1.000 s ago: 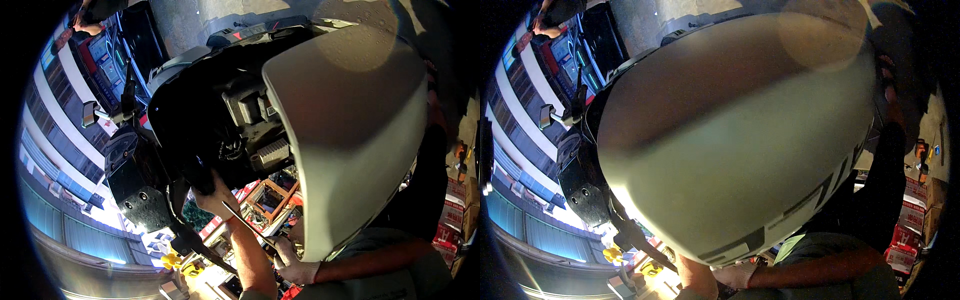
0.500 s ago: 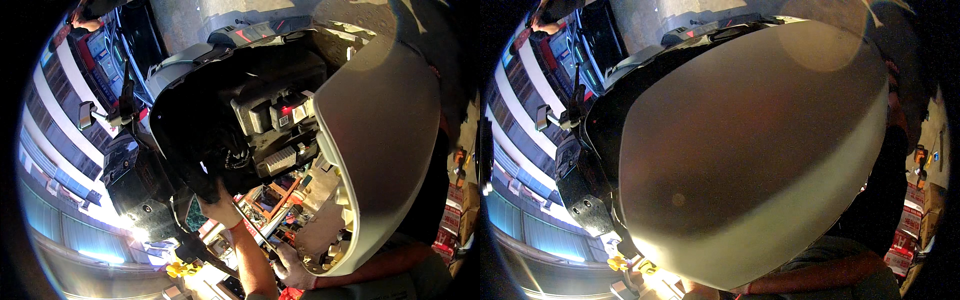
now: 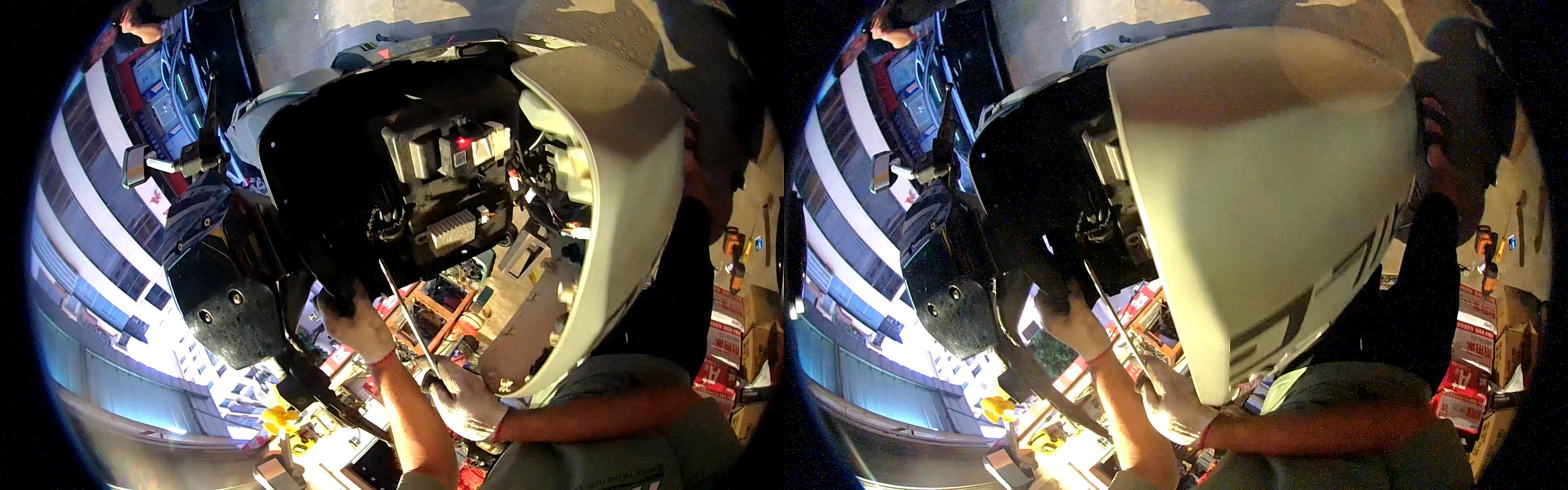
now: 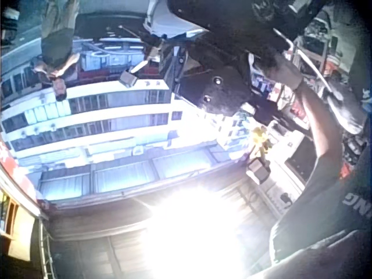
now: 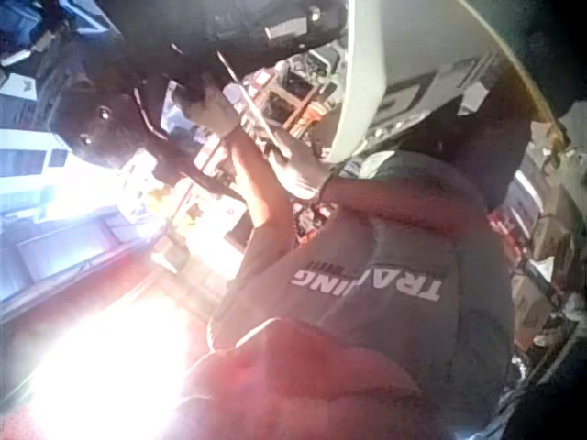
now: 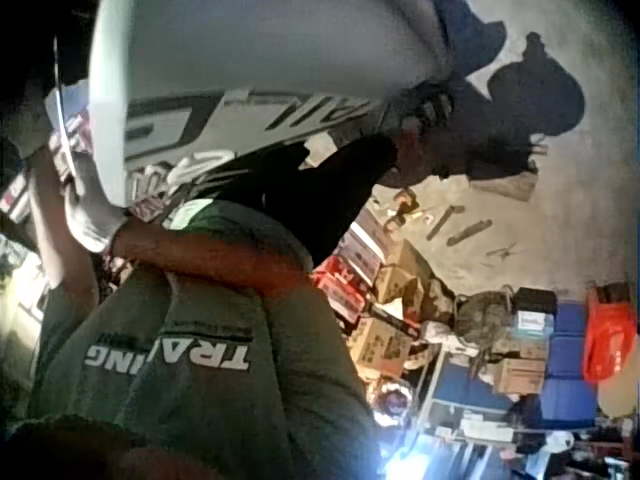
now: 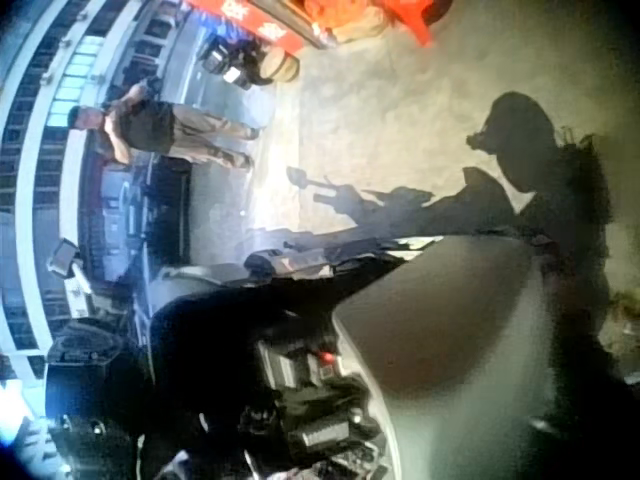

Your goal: The person works on the dashboard and upper frame of a motorcycle, using a screwdriver to tighten components and manipulating wires and connectors by hand inside the front panel.

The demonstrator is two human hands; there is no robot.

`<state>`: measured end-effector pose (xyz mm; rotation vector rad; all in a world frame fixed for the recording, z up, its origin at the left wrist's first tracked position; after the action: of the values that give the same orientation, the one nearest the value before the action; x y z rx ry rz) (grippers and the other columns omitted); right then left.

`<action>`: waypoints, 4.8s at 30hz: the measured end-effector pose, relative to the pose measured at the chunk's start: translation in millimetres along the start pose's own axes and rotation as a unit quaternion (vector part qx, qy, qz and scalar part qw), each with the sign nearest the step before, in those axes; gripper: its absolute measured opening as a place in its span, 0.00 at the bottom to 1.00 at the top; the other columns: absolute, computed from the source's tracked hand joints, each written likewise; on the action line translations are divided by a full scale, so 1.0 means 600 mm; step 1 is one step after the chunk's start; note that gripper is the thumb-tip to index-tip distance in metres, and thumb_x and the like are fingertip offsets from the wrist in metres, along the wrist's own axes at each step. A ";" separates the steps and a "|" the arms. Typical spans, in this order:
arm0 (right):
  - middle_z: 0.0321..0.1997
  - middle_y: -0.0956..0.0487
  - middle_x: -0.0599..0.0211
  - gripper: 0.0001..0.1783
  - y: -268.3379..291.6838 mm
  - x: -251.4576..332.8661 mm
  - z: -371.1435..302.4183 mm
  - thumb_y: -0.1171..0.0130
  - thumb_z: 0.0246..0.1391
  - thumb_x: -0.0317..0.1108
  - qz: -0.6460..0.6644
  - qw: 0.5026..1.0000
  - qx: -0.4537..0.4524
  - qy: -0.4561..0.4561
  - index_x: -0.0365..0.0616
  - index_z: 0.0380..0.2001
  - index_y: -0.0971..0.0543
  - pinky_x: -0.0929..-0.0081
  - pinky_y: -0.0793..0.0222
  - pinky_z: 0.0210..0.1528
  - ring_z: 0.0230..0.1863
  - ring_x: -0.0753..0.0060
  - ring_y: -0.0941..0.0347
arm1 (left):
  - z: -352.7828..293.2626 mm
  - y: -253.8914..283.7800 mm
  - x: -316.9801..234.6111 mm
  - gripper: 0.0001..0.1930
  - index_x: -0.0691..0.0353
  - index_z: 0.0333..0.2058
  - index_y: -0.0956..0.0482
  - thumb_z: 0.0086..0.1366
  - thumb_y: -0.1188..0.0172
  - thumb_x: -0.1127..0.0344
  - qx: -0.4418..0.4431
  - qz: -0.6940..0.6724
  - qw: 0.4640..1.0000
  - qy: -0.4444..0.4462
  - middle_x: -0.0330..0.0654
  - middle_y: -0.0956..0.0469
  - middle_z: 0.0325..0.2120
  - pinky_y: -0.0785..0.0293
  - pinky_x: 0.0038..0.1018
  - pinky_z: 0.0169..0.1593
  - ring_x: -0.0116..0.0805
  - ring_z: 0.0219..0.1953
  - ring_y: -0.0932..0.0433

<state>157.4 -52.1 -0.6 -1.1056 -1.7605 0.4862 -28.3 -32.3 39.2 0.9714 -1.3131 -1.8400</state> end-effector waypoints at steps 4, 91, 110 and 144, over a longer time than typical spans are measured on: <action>0.37 0.27 0.47 0.17 -0.015 -0.032 -0.009 0.50 0.53 0.27 -0.023 0.999 -0.017 0.025 0.38 0.47 0.32 0.59 0.33 0.41 0.39 0.46 0.29 | -0.048 0.038 0.015 0.13 0.69 0.43 0.26 0.59 0.43 0.74 -0.069 -0.092 0.991 0.062 0.42 0.24 0.34 0.32 0.26 0.45 0.31 0.37 0.27; 0.39 0.22 0.60 0.13 -0.078 -0.002 0.398 0.49 0.59 0.37 0.414 0.877 -0.012 0.242 0.39 0.38 0.22 0.70 0.32 0.46 0.39 0.65 0.27 | 0.020 0.029 0.104 0.16 0.70 0.40 0.23 0.52 0.44 0.70 0.333 -0.195 0.889 -0.246 0.42 0.21 0.36 0.29 0.27 0.45 0.31 0.37 0.25; 0.40 0.20 0.63 0.13 -0.060 -0.012 0.349 0.47 0.52 0.25 0.451 0.832 0.046 0.320 0.39 0.41 0.21 0.74 0.28 0.44 0.39 0.71 0.25 | 0.020 0.033 0.108 0.17 0.71 0.44 0.24 0.55 0.45 0.69 0.344 -0.147 0.900 -0.223 0.45 0.21 0.39 0.30 0.27 0.48 0.36 0.39 0.24; 0.38 0.19 0.53 0.14 -0.055 0.013 0.342 0.43 0.47 0.30 0.128 0.875 -0.167 0.436 0.36 0.38 0.21 0.75 0.31 0.45 0.40 0.69 0.23 | 0.037 0.036 0.115 0.16 0.71 0.45 0.25 0.57 0.44 0.73 0.379 -0.131 0.879 -0.260 0.44 0.21 0.39 0.30 0.26 0.47 0.32 0.39 0.24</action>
<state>-39.1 -31.4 -65.9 -1.5022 -0.9068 -0.1881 -79.7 -86.4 51.5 1.1070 -2.4579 -1.8734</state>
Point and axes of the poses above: each hand's wrist, its own z-axis towards the middle knuckle, its own y-axis out of the back of the hand, x = y × z, the point moved 5 cm from there along z, towards the middle knuckle
